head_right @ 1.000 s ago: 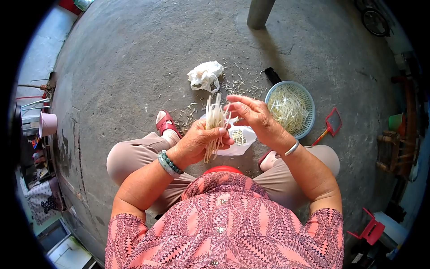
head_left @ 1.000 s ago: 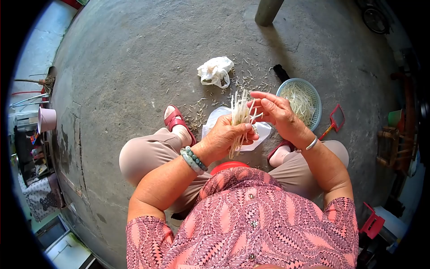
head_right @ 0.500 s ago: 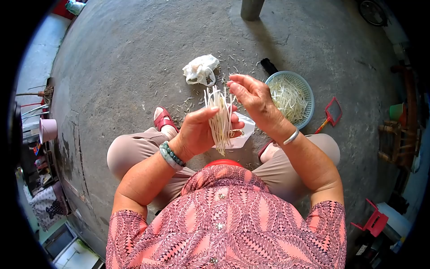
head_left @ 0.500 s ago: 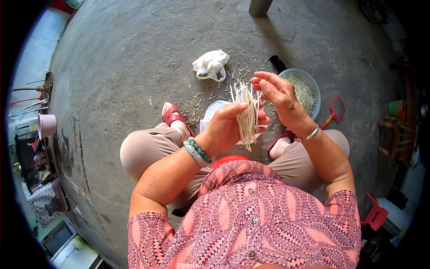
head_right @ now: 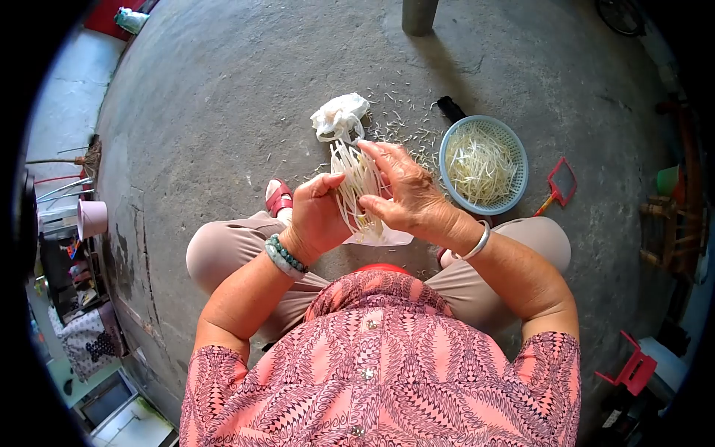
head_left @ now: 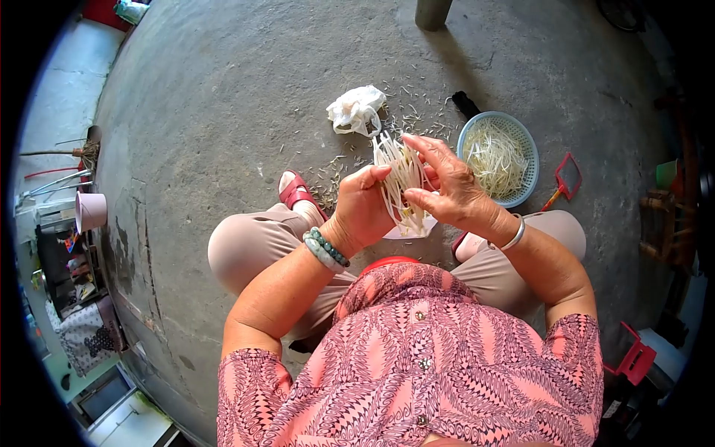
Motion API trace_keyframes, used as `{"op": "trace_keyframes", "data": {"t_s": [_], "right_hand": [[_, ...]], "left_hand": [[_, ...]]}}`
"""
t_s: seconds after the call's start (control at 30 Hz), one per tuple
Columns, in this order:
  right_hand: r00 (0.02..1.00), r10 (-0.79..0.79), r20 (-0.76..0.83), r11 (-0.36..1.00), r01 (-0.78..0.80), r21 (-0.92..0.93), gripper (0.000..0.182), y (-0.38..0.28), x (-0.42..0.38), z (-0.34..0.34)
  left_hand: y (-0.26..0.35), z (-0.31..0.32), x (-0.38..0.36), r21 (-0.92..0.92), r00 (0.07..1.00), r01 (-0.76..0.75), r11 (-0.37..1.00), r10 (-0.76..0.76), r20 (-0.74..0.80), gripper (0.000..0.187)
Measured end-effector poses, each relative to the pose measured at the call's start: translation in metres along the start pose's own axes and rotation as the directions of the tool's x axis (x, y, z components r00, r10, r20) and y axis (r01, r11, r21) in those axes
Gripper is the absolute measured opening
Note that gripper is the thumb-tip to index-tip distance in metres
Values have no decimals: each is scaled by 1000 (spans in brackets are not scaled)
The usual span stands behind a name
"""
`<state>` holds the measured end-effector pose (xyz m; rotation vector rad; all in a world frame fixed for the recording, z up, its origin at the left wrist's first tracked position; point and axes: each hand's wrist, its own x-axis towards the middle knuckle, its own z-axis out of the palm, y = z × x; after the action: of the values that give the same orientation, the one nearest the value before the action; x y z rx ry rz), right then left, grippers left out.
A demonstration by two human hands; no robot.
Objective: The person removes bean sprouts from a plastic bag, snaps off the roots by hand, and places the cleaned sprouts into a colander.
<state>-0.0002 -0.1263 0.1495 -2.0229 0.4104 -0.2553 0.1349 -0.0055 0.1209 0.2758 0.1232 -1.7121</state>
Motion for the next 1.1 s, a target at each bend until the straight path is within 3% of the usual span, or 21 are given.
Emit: {"op": "trace_keyframes", "data": {"t_s": [0.27,0.4,0.43,0.53,0.8,0.83,0.93,1.07,1.1], "right_hand": [[985,105,136,952,-139,274,64,-3,-8,-1],[981,92,171,971,-126,202,62,-6,-14,-1],[962,151,228,963,-195,186,61,-12,-16,-5],[968,96,231,927,-171,333,61,-4,-21,-2],[938,170,300,890,-278,363,55,-6,-37,-11],[948,182,262,904,-266,334,53,0,-38,-8],[999,-2,43,973,-7,229,50,12,-43,1],[995,97,13,971,-98,220,43,7,-49,-9],[990,140,-15,962,-132,240,41,6,-49,-11]], "left_hand": [[-31,10,-14,-100,986,-157,983,161,36,52],[-45,4,-23,-133,981,-194,972,193,-21,51],[-47,-1,-25,-116,978,-206,972,202,-46,51],[-55,-2,-29,-127,977,-214,969,213,-24,49],[-67,-8,-30,-74,977,-212,974,210,-27,50],[-68,-7,-30,-65,980,-199,978,197,-28,51],[-70,-5,-29,-50,985,-171,984,171,-5,52],[-72,-13,-29,-105,981,-157,982,167,101,52],[-72,-12,-29,-200,979,-142,970,168,118,52]]}}
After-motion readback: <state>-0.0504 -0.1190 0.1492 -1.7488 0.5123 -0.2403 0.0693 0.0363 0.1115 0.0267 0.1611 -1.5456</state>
